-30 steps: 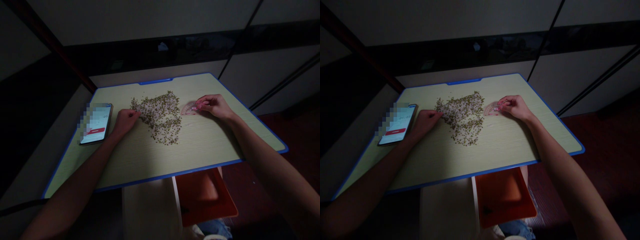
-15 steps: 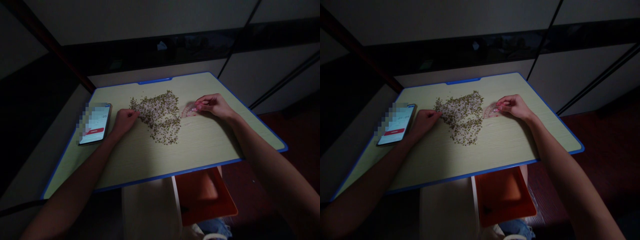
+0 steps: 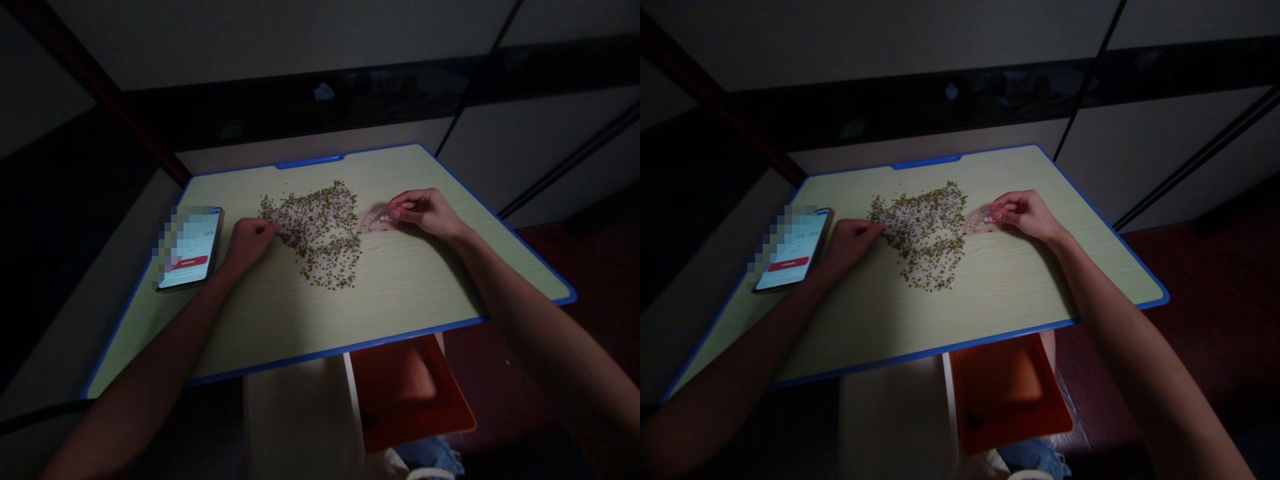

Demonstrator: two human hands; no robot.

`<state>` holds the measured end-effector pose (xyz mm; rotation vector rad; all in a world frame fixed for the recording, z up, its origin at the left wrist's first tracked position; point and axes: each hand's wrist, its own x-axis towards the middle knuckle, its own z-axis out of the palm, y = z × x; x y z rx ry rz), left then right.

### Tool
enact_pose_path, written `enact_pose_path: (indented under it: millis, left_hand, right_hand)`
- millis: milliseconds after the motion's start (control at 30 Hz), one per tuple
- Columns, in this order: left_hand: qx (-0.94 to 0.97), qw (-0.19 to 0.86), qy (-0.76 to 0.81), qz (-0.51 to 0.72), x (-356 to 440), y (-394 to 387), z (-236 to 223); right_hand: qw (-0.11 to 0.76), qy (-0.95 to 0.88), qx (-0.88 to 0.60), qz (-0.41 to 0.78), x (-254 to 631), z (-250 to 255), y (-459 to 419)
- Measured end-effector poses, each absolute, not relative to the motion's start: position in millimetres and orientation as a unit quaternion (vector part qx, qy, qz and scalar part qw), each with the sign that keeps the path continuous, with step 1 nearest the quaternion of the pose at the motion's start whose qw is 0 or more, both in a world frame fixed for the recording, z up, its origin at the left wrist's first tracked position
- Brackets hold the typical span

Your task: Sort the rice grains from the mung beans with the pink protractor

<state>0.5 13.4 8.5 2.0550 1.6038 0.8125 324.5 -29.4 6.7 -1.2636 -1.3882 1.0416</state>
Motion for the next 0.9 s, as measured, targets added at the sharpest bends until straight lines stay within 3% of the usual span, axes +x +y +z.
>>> enact_pose_path:
  millis: [900]
  left_hand:
    - [0.737,0.197,0.577,0.291,0.8,14.1,7.7]
  right_hand:
    - [0.454,-0.554,-0.518,0.468,325.0,10.0,-33.7]
